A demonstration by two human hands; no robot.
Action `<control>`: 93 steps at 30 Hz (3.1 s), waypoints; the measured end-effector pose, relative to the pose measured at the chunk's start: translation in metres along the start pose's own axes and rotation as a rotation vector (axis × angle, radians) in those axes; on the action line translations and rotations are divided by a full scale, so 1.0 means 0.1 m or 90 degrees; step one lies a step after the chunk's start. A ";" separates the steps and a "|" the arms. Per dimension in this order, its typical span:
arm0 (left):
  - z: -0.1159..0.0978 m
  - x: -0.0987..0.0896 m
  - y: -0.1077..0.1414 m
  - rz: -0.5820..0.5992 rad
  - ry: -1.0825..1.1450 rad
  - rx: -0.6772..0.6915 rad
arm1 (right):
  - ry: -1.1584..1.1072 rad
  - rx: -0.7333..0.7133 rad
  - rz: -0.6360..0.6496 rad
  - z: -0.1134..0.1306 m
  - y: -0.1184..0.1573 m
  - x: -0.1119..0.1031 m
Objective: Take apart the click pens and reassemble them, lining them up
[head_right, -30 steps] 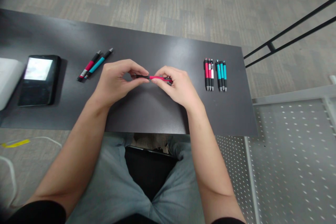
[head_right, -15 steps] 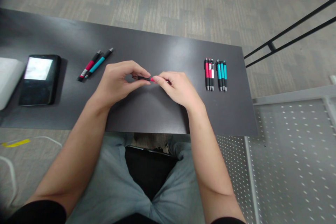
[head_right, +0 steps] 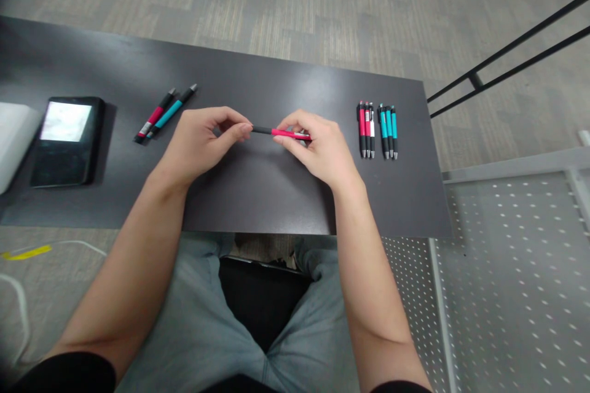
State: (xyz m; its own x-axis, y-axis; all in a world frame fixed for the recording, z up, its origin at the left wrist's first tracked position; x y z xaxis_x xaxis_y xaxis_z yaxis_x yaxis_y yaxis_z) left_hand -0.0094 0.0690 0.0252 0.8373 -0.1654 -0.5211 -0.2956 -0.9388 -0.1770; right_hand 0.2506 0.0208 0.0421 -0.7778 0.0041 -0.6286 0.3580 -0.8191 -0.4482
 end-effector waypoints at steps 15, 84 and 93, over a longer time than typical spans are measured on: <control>0.04 -0.01 0.01 0.009 0.033 0.017 | 0.003 0.008 0.061 -0.06 0.01 0.05; -0.02 -0.03 0.01 -0.021 -0.048 -0.095 | -0.102 0.153 -0.346 -0.69 0.17 0.17; 0.00 -0.02 0.01 -0.011 -0.070 -0.081 | 0.000 0.174 -0.277 -0.69 0.17 0.17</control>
State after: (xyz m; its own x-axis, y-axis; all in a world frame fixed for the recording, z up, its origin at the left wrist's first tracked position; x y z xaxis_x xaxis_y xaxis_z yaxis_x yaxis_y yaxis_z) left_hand -0.0114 0.0683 0.0259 0.7841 -0.1213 -0.6086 -0.2149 -0.9731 -0.0829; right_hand 0.2789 0.0461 -0.0205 -0.8249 0.3780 -0.4203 -0.1472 -0.8616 -0.4859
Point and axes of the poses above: each hand's wrist, its own y-axis away from the middle knuckle, its own x-axis out of the palm, z = x × y, the point moved 5 cm from there along -y, towards the middle knuckle, and after that the axes turned 15 degrees about -x, right-handed, at the moved point
